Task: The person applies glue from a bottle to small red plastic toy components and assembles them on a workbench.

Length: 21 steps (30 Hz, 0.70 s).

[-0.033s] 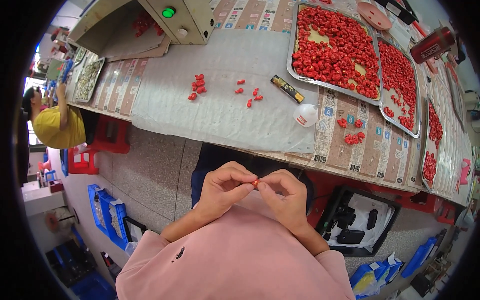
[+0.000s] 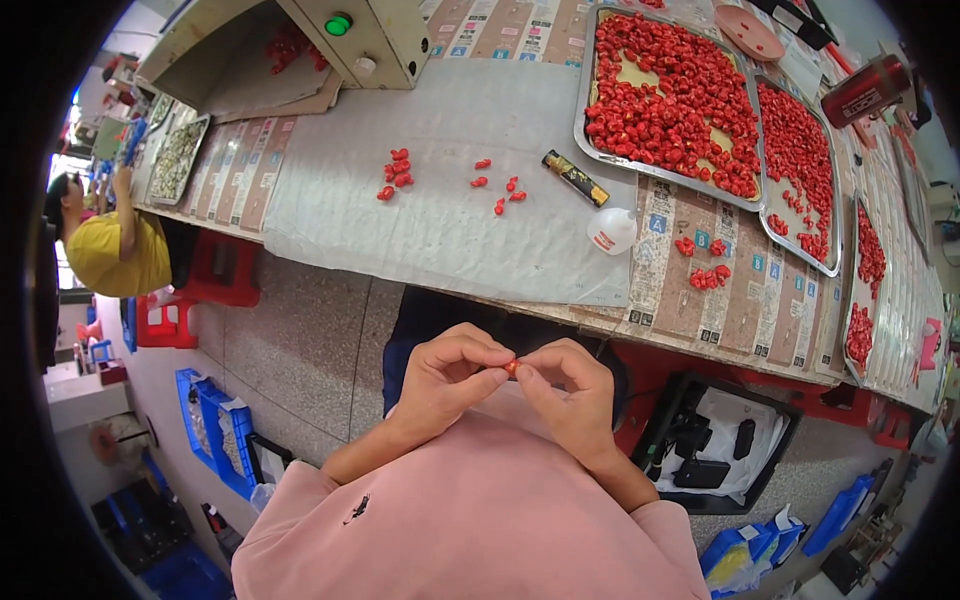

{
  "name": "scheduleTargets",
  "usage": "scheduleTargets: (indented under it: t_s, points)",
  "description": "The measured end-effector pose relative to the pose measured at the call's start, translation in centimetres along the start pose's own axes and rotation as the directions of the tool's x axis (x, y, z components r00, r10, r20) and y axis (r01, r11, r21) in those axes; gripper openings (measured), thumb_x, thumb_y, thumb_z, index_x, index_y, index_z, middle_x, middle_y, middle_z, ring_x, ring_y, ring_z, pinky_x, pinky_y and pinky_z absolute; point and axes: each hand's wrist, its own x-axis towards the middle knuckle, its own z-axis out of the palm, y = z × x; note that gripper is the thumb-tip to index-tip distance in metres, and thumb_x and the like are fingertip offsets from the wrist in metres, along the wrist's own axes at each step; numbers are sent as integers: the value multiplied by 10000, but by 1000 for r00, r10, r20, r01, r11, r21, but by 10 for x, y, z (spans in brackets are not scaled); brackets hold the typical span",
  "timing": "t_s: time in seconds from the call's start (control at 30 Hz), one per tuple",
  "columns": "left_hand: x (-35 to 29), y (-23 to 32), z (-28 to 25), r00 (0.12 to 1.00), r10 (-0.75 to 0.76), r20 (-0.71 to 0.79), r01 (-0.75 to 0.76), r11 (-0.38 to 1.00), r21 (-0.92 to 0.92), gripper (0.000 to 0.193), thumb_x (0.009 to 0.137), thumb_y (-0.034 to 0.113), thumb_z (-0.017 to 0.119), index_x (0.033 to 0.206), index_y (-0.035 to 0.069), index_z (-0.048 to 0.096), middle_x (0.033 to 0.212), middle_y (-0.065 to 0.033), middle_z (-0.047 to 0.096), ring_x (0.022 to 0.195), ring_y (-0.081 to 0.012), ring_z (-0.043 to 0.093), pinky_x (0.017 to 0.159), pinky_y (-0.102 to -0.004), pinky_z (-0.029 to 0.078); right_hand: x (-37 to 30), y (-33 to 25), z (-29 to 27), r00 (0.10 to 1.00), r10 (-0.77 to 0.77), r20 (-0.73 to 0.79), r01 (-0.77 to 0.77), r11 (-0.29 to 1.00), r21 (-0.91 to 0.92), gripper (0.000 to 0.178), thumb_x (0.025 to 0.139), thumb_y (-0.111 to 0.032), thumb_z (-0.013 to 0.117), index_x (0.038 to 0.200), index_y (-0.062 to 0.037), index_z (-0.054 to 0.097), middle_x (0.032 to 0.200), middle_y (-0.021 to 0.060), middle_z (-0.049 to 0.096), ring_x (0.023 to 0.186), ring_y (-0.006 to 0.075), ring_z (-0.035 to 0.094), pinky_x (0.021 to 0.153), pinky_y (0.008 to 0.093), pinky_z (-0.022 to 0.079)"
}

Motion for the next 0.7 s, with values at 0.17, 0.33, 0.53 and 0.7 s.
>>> scheduleTargets:
  t_s: [0.17, 0.33, 0.53, 0.7]
  points:
    - [0, -1, -2, 1000, 21, 21, -21, 1000, 4, 217, 767, -112, 614, 942, -1, 679, 957, -96, 598, 894, -157, 596, 800, -264, 497, 0, -2, 1, 1000, 14, 4, -14, 1000, 27, 69, 797, 34, 635, 864, 23, 634, 868, 67, 589, 777, 106, 594, 673, 211, 475]
    - [-1, 2, -4, 1000, 14, 21, -14, 1000, 26, 212, 757, -118, 623, 913, 11, 687, 962, -101, 606, 894, -161, 596, 802, -264, 498, 1, -3, 2, 999, 24, 23, -24, 999, 22, 59, 801, 29, 631, 860, 23, 632, 867, 64, 587, 781, 102, 592, 675, 209, 471]
    - [-1, 0, -4, 999, 11, 32, -12, 999, 30, 216, 753, -120, 625, 911, 13, 687, 965, -100, 607, 902, -161, 591, 802, -262, 495, 0, -2, 0, 999, 40, 23, -41, 999, 21, 47, 807, 12, 632, 853, 22, 629, 871, 64, 585, 780, 102, 588, 680, 212, 475]
    - [0, -1, -2, 1000, -9, 13, 9, 1000, -4, 214, 756, -127, 630, 903, 17, 689, 960, -93, 599, 890, -152, 593, 803, -258, 506, -1, -2, 0, 999, 31, 20, -32, 999, 27, 56, 807, 9, 634, 861, 24, 632, 875, 69, 585, 788, 111, 593, 701, 219, 485]
